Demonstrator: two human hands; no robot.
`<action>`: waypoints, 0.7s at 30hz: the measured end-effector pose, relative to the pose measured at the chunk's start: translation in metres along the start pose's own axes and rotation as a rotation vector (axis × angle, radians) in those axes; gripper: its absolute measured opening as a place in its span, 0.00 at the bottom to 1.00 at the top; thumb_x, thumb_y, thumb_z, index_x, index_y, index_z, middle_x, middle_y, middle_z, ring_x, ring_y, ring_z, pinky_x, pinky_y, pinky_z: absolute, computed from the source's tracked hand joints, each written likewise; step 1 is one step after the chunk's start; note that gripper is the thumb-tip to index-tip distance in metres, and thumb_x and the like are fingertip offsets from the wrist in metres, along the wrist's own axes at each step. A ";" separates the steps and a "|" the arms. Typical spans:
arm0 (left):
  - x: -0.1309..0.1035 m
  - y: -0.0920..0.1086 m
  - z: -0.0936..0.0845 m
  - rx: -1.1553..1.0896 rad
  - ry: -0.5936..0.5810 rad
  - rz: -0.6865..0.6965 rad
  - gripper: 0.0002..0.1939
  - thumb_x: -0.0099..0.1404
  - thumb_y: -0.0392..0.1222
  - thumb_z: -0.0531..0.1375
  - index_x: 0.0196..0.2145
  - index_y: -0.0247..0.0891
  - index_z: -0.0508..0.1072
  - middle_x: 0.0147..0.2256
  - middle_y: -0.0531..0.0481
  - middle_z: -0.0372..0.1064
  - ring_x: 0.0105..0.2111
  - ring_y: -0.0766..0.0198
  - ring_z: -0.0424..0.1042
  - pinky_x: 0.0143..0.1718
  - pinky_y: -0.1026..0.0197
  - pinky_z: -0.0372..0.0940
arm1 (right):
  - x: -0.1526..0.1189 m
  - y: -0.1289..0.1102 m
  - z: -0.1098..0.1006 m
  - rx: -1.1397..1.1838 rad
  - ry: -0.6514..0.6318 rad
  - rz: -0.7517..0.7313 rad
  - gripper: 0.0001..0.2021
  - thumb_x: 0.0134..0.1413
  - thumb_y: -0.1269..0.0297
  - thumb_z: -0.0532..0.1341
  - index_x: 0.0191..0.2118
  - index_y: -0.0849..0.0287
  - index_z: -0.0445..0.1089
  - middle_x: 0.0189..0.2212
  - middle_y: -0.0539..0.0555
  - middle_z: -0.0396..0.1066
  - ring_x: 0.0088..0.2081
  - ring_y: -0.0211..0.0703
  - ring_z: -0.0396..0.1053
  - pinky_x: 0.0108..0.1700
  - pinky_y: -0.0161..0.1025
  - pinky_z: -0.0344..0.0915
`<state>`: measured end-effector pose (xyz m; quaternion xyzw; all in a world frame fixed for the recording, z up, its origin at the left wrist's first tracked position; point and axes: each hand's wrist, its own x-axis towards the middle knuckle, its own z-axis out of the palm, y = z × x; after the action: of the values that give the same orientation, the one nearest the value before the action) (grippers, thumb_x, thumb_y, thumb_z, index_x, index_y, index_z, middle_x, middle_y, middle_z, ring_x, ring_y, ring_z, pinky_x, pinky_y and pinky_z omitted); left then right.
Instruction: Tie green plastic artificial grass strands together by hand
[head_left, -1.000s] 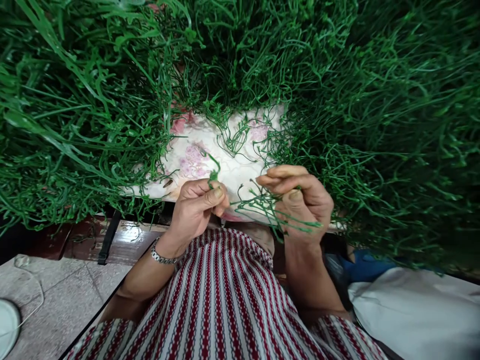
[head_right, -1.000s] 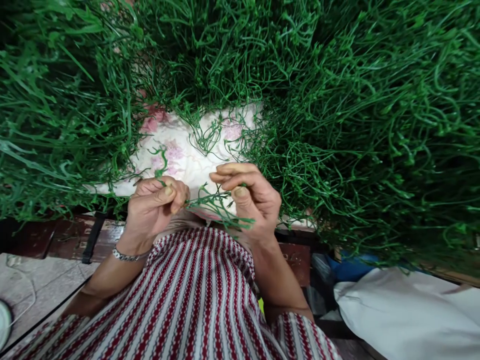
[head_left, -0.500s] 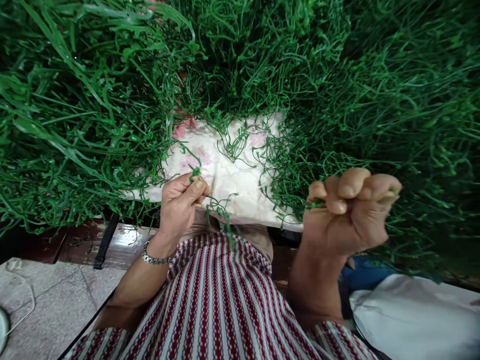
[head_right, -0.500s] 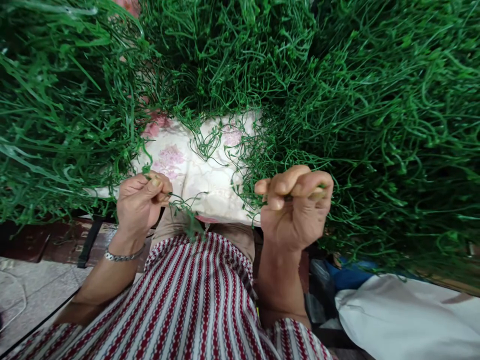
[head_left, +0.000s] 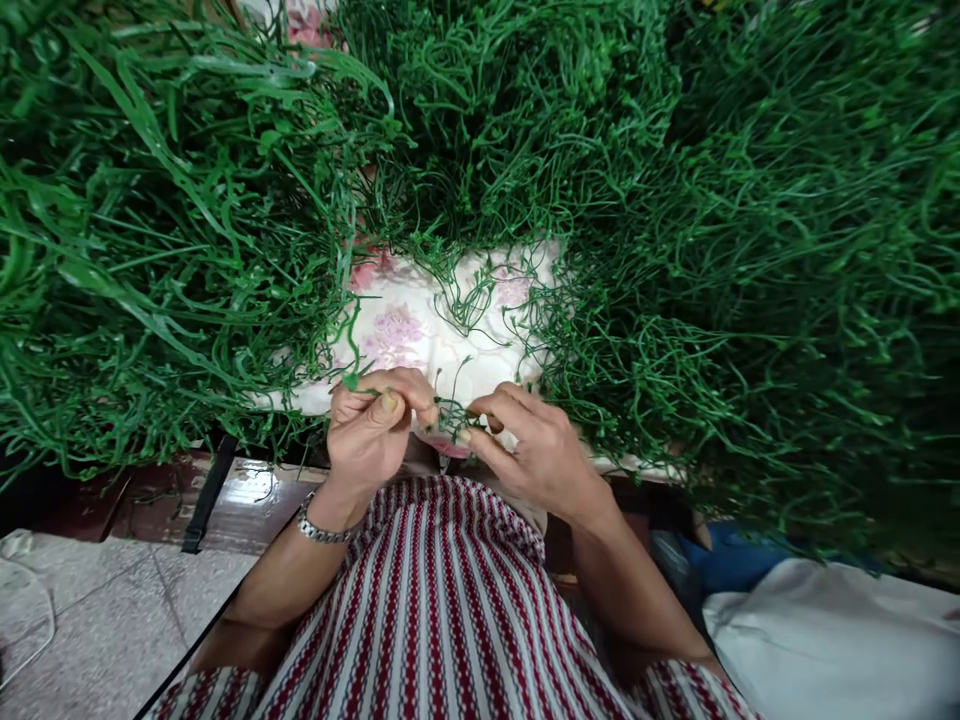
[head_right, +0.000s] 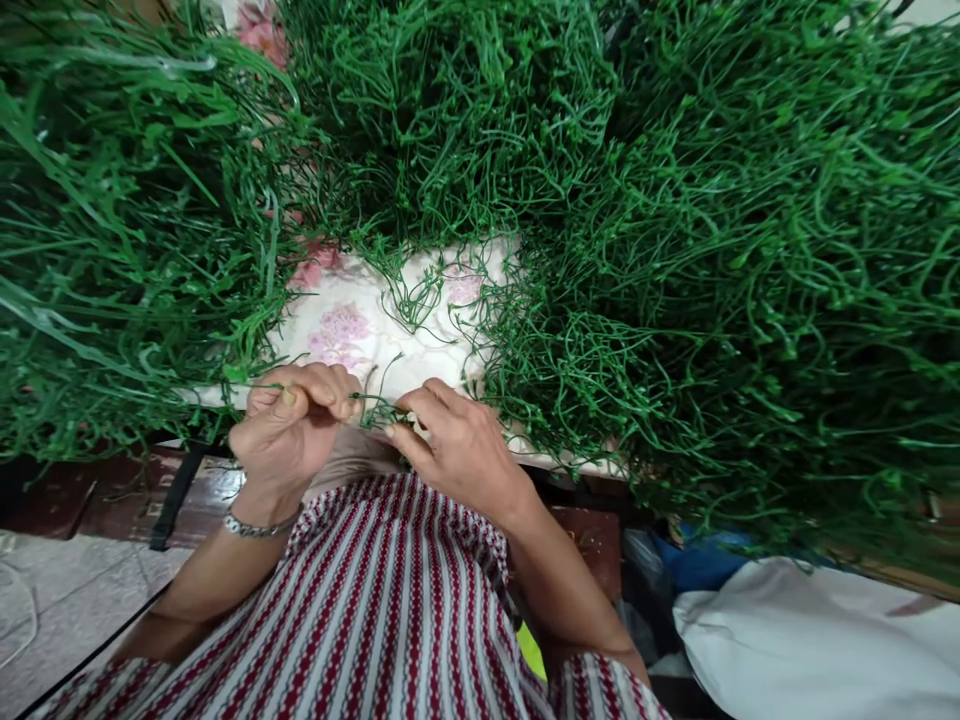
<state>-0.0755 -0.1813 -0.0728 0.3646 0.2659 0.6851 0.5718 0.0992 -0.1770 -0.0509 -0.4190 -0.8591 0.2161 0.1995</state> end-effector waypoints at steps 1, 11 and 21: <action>-0.002 0.000 -0.001 -0.009 0.030 -0.038 0.09 0.55 0.44 0.61 0.31 0.36 0.76 0.27 0.46 0.72 0.24 0.64 0.68 0.28 0.59 0.63 | 0.001 0.000 0.001 -0.034 0.022 -0.002 0.08 0.57 0.63 0.54 0.37 0.61 0.66 0.31 0.53 0.67 0.31 0.38 0.64 0.32 0.35 0.60; -0.025 0.038 -0.002 0.814 -0.341 -0.312 0.16 0.62 0.40 0.55 0.19 0.34 0.70 0.18 0.52 0.64 0.19 0.70 0.61 0.21 0.65 0.58 | 0.015 -0.012 -0.005 -0.446 0.046 0.052 0.08 0.58 0.63 0.52 0.34 0.59 0.66 0.29 0.51 0.68 0.30 0.38 0.66 0.28 0.36 0.55; 0.003 0.020 0.008 1.293 -0.406 0.260 0.10 0.60 0.27 0.49 0.34 0.34 0.68 0.31 0.46 0.66 0.36 0.61 0.65 0.39 0.56 0.62 | 0.016 -0.015 -0.005 -0.311 0.057 -0.086 0.08 0.59 0.64 0.52 0.37 0.62 0.65 0.30 0.54 0.68 0.31 0.39 0.66 0.31 0.35 0.61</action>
<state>-0.0815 -0.1833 -0.0518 0.7824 0.4631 0.3701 0.1909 0.0828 -0.1716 -0.0362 -0.4137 -0.8932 0.0601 0.1655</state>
